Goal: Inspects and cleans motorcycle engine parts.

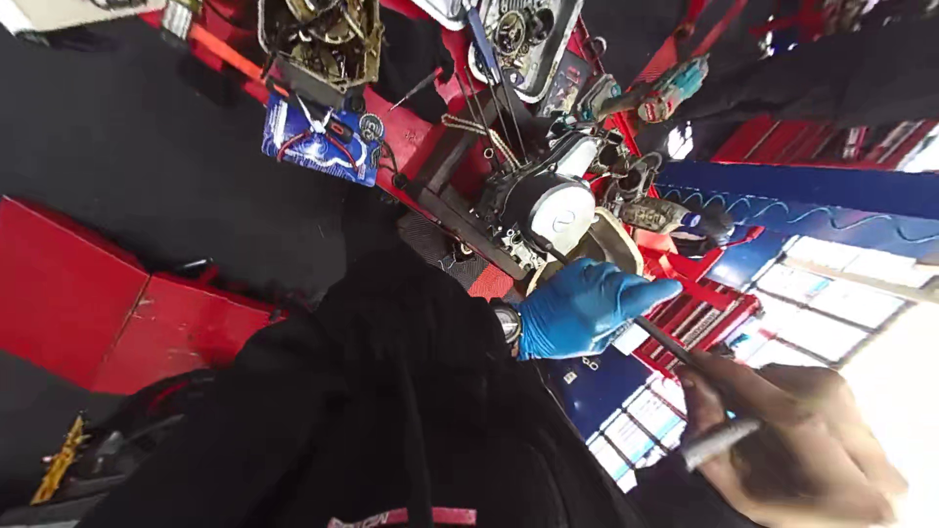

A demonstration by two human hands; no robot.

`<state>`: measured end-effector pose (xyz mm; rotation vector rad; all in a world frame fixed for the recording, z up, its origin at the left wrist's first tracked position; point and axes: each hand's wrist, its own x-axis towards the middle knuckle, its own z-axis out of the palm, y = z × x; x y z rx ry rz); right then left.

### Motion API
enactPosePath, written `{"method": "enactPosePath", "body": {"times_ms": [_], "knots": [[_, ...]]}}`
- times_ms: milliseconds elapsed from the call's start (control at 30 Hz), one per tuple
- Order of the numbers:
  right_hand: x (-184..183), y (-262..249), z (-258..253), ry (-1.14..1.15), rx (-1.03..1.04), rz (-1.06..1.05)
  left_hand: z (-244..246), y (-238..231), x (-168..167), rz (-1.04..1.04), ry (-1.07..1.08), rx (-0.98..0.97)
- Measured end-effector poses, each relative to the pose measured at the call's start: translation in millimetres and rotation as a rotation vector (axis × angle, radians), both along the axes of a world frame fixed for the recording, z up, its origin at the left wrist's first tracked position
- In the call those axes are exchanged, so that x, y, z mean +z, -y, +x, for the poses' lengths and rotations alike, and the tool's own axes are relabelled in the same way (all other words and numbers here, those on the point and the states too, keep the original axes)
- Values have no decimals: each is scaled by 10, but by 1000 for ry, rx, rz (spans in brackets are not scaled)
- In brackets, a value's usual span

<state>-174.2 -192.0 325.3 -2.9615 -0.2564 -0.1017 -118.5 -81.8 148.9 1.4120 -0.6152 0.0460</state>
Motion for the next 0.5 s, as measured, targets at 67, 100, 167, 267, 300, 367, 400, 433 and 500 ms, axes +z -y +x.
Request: {"method": "enactPosePath", "body": {"times_ms": [67,100,167,267,300,367,400,433,500], "knots": [[-142,-3,-7,2,28,-18,-91,7,-124,40,-34,-19],[-191,3,-7,4,44,-25,-123,11,-171,46,-43,-27],[-265,3,-17,13,72,-35,-171,22,-241,50,-38,0],[-341,11,-43,26,102,-42,-179,61,-303,25,-20,61],[-362,16,-44,36,110,-50,-172,75,-323,27,-14,74],[-373,13,-41,47,127,-61,-172,81,-345,32,-8,79],[-367,13,-36,40,138,-64,-173,76,-356,33,-8,78],[-350,20,-28,21,152,-61,-171,66,-359,35,-9,70],[-292,42,-1,-32,185,-46,-157,40,-341,51,-20,50]]}}
